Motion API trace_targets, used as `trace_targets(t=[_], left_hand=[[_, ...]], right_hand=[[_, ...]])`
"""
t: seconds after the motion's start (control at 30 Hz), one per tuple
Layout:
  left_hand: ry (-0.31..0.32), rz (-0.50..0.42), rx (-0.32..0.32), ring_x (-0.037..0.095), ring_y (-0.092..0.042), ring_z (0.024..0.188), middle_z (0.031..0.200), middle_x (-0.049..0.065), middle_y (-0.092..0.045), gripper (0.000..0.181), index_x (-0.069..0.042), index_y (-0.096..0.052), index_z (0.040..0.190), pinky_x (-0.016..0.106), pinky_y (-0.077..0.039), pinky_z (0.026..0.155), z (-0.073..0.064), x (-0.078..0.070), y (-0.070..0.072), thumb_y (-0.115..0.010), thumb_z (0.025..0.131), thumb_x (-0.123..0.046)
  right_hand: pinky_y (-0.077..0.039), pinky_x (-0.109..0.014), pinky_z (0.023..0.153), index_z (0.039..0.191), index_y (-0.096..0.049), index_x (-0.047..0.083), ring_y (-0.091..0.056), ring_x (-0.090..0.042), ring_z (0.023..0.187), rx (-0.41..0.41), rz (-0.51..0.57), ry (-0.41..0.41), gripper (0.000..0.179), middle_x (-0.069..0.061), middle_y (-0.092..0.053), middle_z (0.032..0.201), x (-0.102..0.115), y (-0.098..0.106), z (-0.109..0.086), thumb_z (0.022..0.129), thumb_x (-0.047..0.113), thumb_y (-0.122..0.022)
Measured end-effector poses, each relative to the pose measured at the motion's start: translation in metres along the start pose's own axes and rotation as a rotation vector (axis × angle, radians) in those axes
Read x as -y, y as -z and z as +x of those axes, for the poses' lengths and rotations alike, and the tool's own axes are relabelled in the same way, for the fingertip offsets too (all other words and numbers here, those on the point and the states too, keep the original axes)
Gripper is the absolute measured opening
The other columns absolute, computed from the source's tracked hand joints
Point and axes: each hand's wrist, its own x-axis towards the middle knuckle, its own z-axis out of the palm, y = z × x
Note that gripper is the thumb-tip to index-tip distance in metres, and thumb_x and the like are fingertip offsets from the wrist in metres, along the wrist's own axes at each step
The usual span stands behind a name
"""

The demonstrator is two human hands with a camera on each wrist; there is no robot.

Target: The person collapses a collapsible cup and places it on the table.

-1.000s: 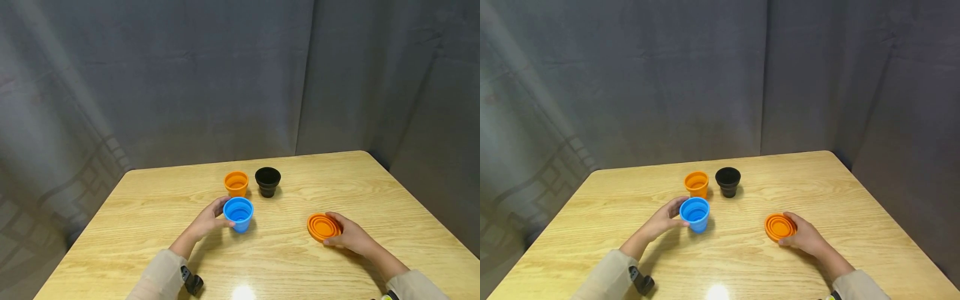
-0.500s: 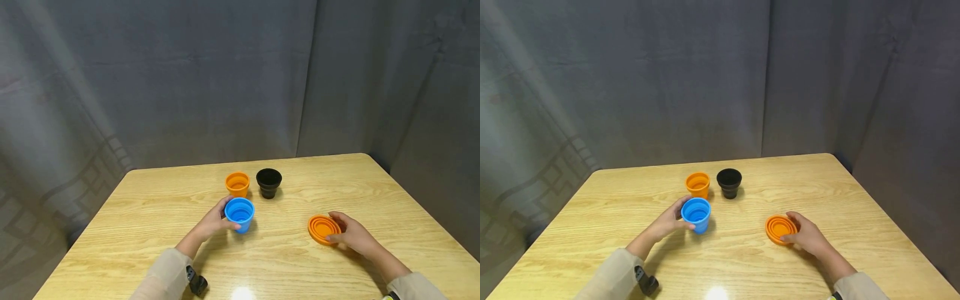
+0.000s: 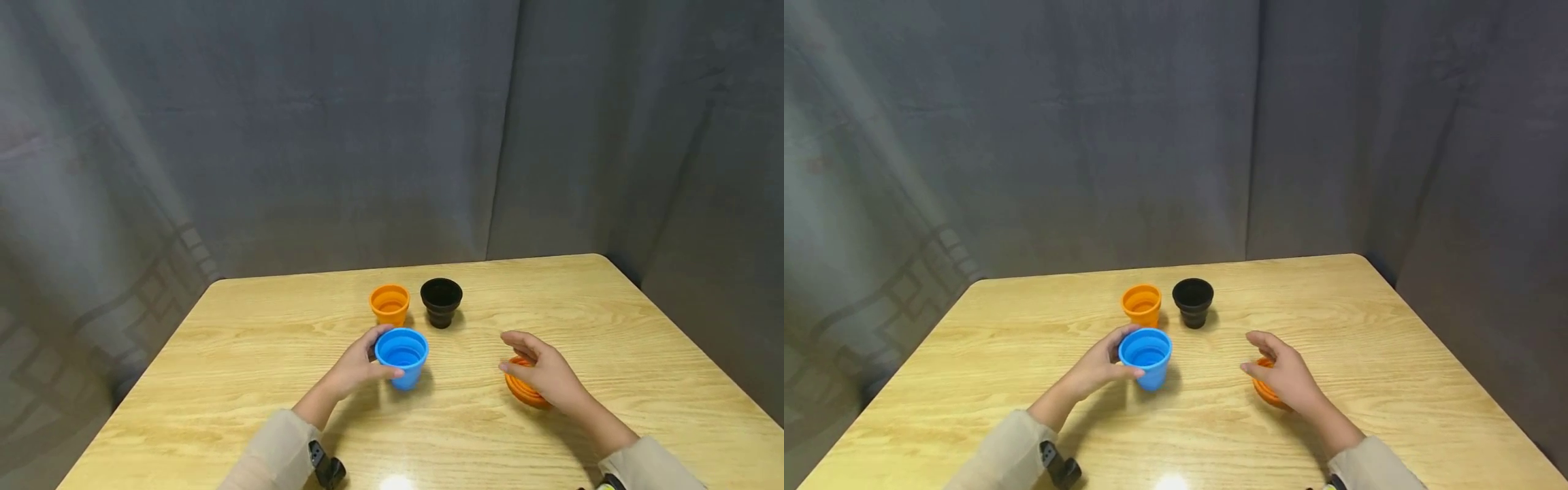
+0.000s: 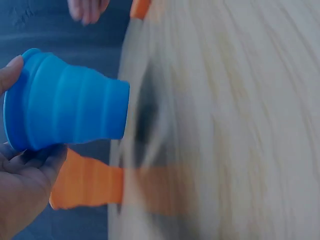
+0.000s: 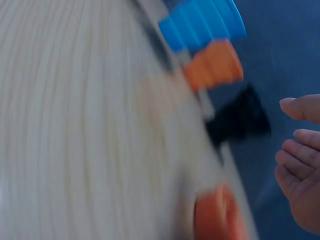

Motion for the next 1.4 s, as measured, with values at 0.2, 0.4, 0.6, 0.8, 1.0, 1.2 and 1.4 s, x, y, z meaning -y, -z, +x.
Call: trace_targets(t=[0.2, 0.4, 0.6, 0.8, 1.0, 1.2, 1.4], left_hand=[[-0.016, -0.032, 0.069, 0.024, -0.045, 0.107, 0.122, 0.011, -0.045, 0.069, -0.001, -0.034, 0.129, 0.036, -0.036, 0.090, -0.003, -0.018, -0.013, -0.070, 0.072, -0.018], [0.000, -0.057, 0.094, 0.024, -0.047, 0.104, 0.120, 0.013, -0.046, 0.065, -0.001, -0.035, 0.128, 0.033, -0.040, 0.086, -0.006, -0.032, -0.018, -0.068, 0.075, -0.015], [-0.024, -0.041, 0.138, 0.019, -0.049, 0.102, 0.121, 0.011, -0.047, 0.064, -0.002, -0.036, 0.129, 0.029, -0.040, 0.085, 0.000, -0.026, -0.023, -0.066, 0.076, -0.021], [-0.060, -0.061, 0.211, 0.018, -0.047, 0.105, 0.122, 0.011, -0.046, 0.066, 0.001, -0.034, 0.129, 0.026, -0.039, 0.087, -0.001, -0.026, -0.023, -0.066, 0.076, -0.022], [-0.095, -0.065, 0.219, 0.020, -0.046, 0.108, 0.123, 0.012, -0.045, 0.056, 0.000, -0.041, 0.125, 0.029, -0.037, 0.089, -0.004, -0.023, -0.019, -0.065, 0.078, -0.019], [-0.168, 0.013, 0.179, 0.015, -0.043, 0.112, 0.124, 0.004, -0.046, 0.041, -0.005, -0.051, 0.117, 0.032, -0.033, 0.094, -0.008, -0.026, -0.017, -0.063, 0.079, -0.014], [-0.233, 0.044, 0.180, 0.014, -0.043, 0.111, 0.116, 0.003, -0.053, 0.033, -0.005, -0.055, 0.112, 0.033, -0.030, 0.095, -0.015, -0.032, -0.017, -0.061, 0.080, -0.007]], right_hand=[[-0.031, -0.045, 0.091, 0.120, -0.046, 0.001, -0.039, -0.035, 0.113, 0.064, 0.004, 0.165, 0.051, -0.015, -0.047, 0.121, 0.030, -0.033, 0.007, 0.074, 0.009, -0.067], [-0.036, -0.045, 0.088, 0.116, -0.054, 0.010, -0.045, -0.027, 0.110, 0.090, -0.113, 0.341, 0.049, -0.007, -0.050, 0.119, 0.043, -0.051, 0.011, 0.070, 0.006, -0.070], [-0.040, -0.033, 0.086, 0.098, -0.062, 0.009, -0.049, -0.025, 0.105, 0.040, -0.174, 0.532, 0.034, -0.005, -0.057, 0.110, 0.043, -0.048, 0.010, 0.066, 0.000, -0.071], [-0.041, -0.023, 0.084, 0.085, -0.063, 0.009, -0.053, -0.023, 0.100, 0.071, -0.165, 0.579, 0.028, -0.005, -0.061, 0.101, 0.041, -0.040, 0.010, 0.063, -0.004, -0.071], [-0.042, -0.033, 0.083, 0.088, -0.063, 0.008, -0.053, -0.021, 0.100, 0.132, -0.105, 0.446, 0.021, -0.006, -0.061, 0.102, 0.040, -0.036, 0.010, 0.068, 0.005, -0.070], [-0.040, -0.041, 0.084, 0.094, -0.061, 0.004, -0.052, -0.024, 0.101, 0.218, 0.046, 0.271, 0.024, -0.012, -0.058, 0.106, 0.043, -0.030, 0.009, 0.074, 0.017, -0.067], [-0.045, -0.033, 0.080, 0.095, -0.058, -0.002, -0.054, -0.023, 0.096, 0.290, 0.170, 0.198, 0.025, -0.017, -0.057, 0.104, 0.041, -0.030, 0.009, 0.077, 0.014, -0.064]])
